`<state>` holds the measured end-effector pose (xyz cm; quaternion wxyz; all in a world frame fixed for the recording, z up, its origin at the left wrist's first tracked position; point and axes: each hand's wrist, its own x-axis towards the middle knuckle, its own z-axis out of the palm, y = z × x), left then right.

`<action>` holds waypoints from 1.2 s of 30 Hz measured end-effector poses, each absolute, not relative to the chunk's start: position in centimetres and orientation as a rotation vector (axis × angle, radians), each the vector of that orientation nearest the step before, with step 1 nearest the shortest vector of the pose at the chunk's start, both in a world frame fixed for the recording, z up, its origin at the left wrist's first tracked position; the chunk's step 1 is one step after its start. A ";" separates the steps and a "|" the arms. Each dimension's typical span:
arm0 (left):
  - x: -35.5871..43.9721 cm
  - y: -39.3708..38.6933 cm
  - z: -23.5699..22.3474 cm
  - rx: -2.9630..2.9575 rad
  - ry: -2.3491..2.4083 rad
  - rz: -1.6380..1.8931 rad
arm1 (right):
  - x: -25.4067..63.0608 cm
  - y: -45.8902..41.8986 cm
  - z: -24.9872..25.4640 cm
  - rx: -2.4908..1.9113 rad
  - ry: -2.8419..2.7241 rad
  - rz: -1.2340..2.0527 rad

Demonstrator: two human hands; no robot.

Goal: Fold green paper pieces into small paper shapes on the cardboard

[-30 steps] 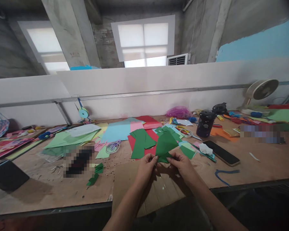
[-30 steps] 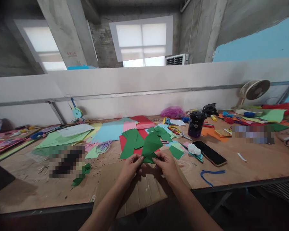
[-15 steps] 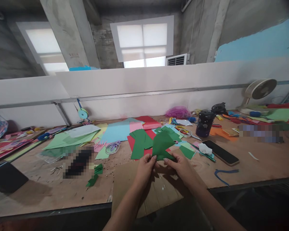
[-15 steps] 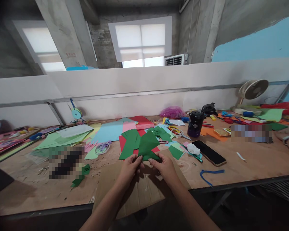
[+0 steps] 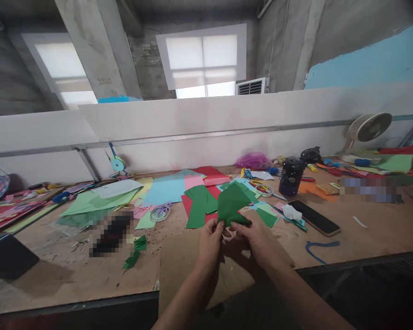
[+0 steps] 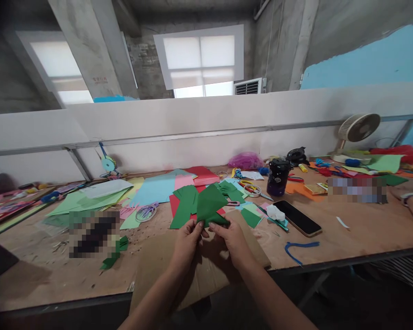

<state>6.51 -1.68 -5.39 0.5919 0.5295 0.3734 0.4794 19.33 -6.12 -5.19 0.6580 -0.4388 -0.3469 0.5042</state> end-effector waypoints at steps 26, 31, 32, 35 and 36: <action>7.1 -2.9 -5.4 1.253 0.924 1.181 | 18.9 -6.6 -6.1 -1.012 -0.555 0.861; 7.7 -3.1 -5.5 1.154 0.838 1.217 | 18.2 -6.6 -6.1 -0.926 -0.585 0.983; 7.8 -3.1 -5.5 1.135 0.822 1.219 | 17.8 -6.5 -6.1 -0.896 -0.592 1.045; 8.1 -3.3 -5.8 1.128 0.783 1.260 | 16.8 -6.4 -5.8 -0.821 -0.583 1.172; 8.2 -3.4 -5.9 1.135 0.779 1.277 | 16.5 -6.4 -5.6 -0.815 -0.582 1.178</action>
